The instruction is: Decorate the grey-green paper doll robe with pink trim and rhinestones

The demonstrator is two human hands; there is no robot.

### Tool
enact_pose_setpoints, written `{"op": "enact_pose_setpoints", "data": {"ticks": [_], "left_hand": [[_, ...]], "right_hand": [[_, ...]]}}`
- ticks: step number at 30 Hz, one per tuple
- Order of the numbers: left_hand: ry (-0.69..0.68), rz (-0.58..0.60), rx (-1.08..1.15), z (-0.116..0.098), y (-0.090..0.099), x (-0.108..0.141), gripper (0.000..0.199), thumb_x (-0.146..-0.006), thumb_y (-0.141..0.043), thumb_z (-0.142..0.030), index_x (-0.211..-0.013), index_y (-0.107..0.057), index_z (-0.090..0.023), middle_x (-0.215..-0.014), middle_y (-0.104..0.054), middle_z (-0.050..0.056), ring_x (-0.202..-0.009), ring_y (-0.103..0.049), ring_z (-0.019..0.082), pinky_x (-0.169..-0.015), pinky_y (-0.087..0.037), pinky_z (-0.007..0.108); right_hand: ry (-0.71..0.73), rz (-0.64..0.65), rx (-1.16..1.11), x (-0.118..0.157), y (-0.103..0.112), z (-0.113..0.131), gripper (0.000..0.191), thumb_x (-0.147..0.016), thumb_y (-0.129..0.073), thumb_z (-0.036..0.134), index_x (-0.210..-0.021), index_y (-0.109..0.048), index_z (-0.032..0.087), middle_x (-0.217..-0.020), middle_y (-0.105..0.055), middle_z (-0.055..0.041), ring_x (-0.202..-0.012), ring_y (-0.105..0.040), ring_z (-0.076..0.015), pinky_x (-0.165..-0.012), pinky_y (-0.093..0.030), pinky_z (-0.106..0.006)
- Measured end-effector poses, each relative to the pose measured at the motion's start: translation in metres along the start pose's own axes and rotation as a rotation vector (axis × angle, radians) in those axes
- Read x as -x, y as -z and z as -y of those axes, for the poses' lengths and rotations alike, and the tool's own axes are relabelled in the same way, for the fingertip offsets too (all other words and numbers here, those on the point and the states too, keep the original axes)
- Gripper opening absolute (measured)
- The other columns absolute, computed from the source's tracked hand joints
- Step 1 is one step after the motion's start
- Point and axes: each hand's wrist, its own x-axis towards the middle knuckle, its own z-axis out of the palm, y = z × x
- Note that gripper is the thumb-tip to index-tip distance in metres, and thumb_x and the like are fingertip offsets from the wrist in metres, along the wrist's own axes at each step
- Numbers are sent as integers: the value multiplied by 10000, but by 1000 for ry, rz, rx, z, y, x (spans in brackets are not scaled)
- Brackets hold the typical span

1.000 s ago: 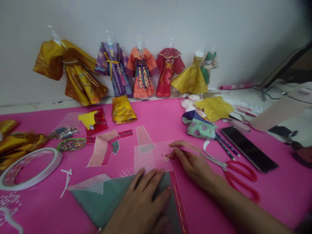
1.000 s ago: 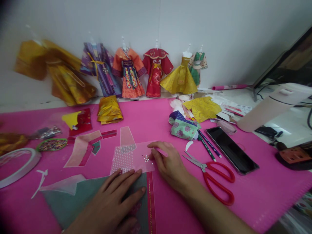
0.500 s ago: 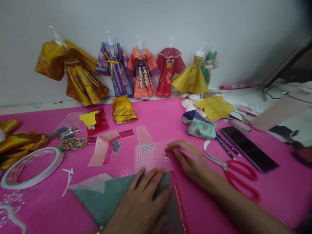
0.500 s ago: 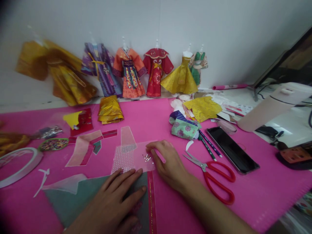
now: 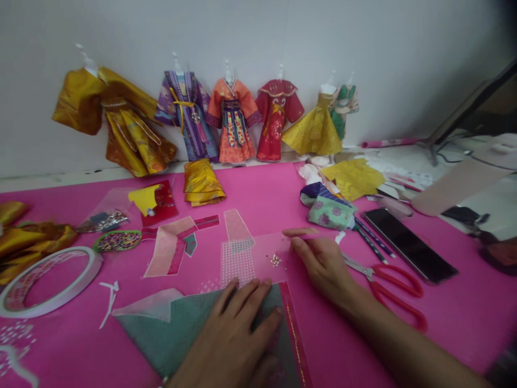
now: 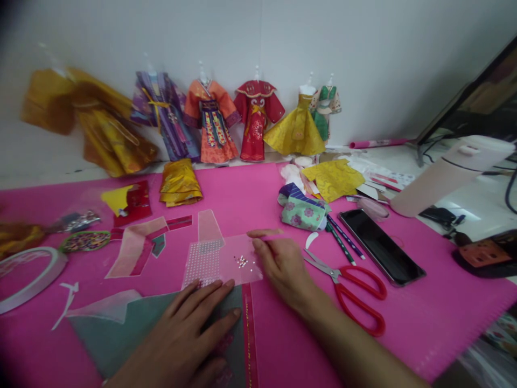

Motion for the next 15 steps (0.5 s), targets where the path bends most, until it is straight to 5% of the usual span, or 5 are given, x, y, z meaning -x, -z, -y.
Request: {"op": "enact_pose_setpoints", "data": {"ticks": [15], "left_hand": [[4, -17, 18, -1, 0, 1, 516, -759, -647, -275, -1253, -498, -274, -1397, -438, 118, -1257, -418, 329, -986, -374, 595]], "right_hand": [[-29, 142, -9, 0, -8, -4, 195, -936, -448, 240, -881, -627, 183, -891, -682, -55, -830, -616, -186, -769, -473, -330]]}}
